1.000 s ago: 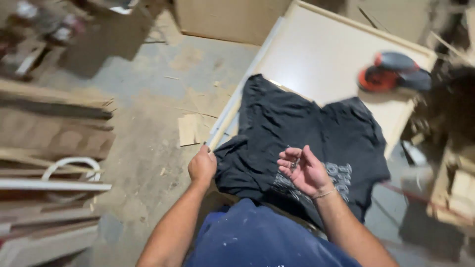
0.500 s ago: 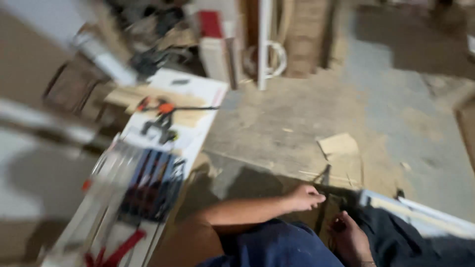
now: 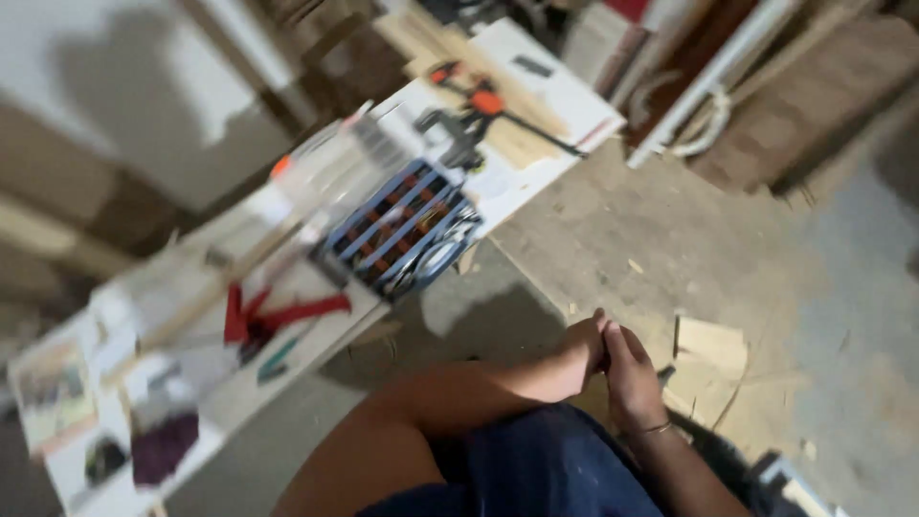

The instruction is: Securing a t-shirt into a wooden frame using small metal fasteners and pliers.

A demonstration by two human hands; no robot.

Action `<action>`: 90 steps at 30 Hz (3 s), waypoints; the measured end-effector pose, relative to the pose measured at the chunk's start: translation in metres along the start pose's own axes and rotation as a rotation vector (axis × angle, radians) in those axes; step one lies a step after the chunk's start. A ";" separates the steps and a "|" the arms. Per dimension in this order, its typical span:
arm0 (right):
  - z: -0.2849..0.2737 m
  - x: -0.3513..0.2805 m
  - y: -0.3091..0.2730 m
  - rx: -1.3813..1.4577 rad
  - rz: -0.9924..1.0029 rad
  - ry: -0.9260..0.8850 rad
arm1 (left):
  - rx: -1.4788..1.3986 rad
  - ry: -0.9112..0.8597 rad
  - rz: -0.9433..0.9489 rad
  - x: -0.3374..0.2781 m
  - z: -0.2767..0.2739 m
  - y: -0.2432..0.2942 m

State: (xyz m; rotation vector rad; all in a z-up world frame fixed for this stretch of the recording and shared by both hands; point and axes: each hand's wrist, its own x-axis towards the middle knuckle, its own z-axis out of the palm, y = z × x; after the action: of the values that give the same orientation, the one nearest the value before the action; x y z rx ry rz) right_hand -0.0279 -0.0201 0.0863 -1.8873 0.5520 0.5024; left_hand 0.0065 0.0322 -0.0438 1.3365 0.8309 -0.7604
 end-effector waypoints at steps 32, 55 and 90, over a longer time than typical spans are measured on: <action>0.215 -0.025 0.000 -0.274 -0.326 -0.436 | -1.019 0.342 0.431 0.017 -0.389 -0.006; 0.257 -0.040 0.021 -0.161 -0.080 -0.221 | 0.410 0.545 1.405 0.050 -0.477 -0.012; 0.330 -0.101 0.031 -0.639 -0.181 -0.609 | 0.965 0.877 0.001 -0.100 -0.713 -0.324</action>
State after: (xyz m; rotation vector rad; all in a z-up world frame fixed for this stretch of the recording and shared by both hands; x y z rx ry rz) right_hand -0.1564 0.2911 0.0047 -2.1905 -0.2140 1.1760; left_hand -0.3767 0.7138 -0.1557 2.6359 1.1884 -0.5604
